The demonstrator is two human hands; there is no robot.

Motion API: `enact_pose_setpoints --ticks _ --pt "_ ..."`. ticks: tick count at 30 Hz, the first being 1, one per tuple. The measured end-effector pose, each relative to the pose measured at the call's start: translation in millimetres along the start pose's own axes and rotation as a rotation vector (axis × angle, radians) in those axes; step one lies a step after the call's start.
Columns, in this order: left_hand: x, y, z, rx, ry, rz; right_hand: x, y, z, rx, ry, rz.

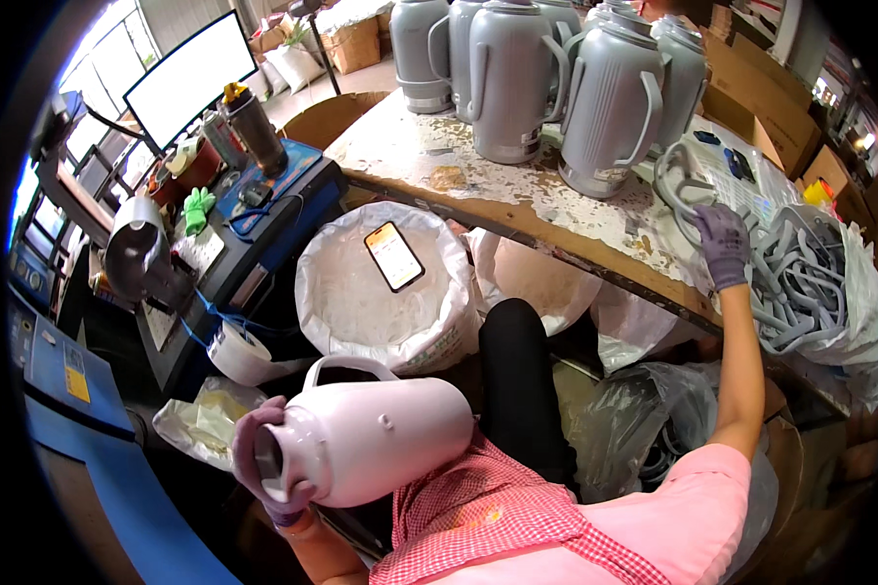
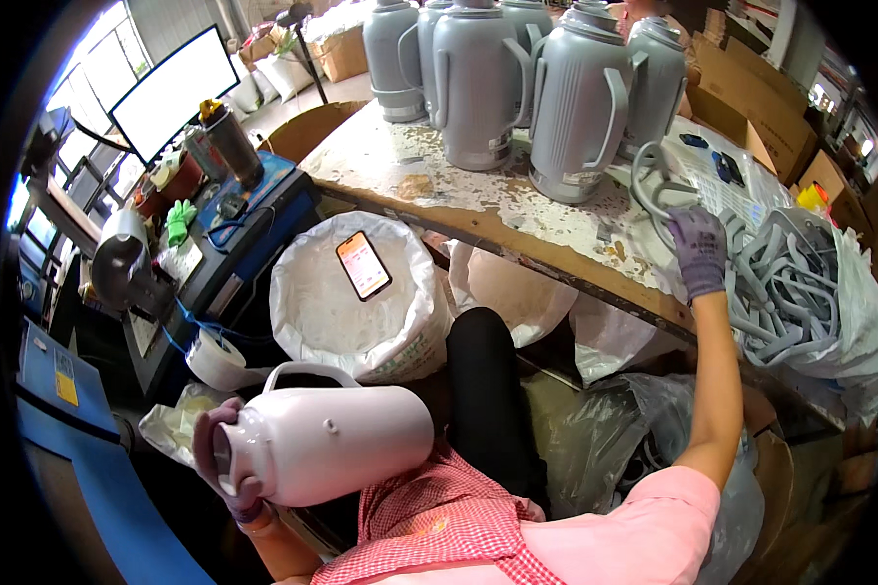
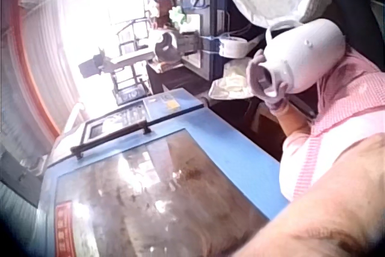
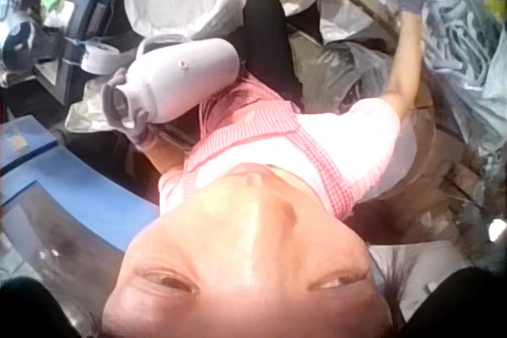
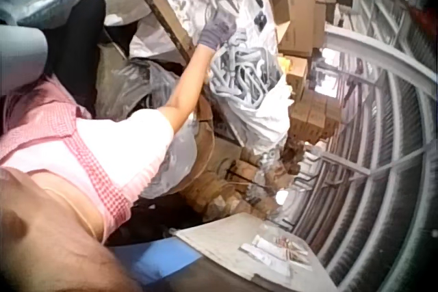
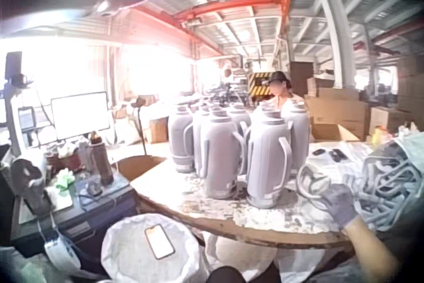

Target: The person assembles white electric kettles by inserting a circular metal heating element into the base of the kettle body. They then attach a handle to the side of the kettle and place the completed unit on a nearby table.

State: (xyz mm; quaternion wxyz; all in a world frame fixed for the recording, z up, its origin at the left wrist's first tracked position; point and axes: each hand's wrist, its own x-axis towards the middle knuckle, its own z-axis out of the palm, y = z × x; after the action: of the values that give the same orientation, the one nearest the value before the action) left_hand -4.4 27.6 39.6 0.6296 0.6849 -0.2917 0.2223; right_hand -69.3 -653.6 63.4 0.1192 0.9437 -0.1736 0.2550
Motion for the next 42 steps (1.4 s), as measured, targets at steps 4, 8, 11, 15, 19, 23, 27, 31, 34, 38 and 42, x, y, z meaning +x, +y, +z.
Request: enact_pose_setpoints --ticks 4,8,11,15,19,23,27,31,34,38,42 --pt "12 19 33 0.254 -0.409 0.069 -13 -100 -40 0.876 0.275 -0.032" --pt "18 39 96 0.483 -0.489 0.236 -35 -235 -107 0.854 0.125 -0.763" --pt "13 44 98 0.354 -0.495 0.158 -69 -295 -118 1.107 -0.033 -1.247" --pt "7 30 48 -0.078 -0.564 0.206 -44 -332 -112 1.463 -0.026 -0.884" --pt "-12 31 19 -0.094 -0.603 0.180 -58 -360 -65 1.668 -0.551 -0.910" --pt "-57 34 8 0.140 -0.116 0.127 -66 -369 -50 1.980 -0.250 -0.273" --pt "-72 44 4 0.261 -0.223 0.091 -90 -410 -43 2.982 -0.875 0.116" --pt "-79 63 12 0.375 -0.200 0.013 -121 -432 -42 2.781 -1.229 0.918" --pt "-92 55 24 0.301 -0.112 0.151 -131 -444 -50 2.360 -1.153 0.904" --pt "-98 61 44 0.379 -0.030 0.187 -124 -446 -75 2.150 -0.844 0.691" --pt "-100 62 58 0.446 0.080 0.180 -117 -446 -61 2.184 -1.072 0.711"
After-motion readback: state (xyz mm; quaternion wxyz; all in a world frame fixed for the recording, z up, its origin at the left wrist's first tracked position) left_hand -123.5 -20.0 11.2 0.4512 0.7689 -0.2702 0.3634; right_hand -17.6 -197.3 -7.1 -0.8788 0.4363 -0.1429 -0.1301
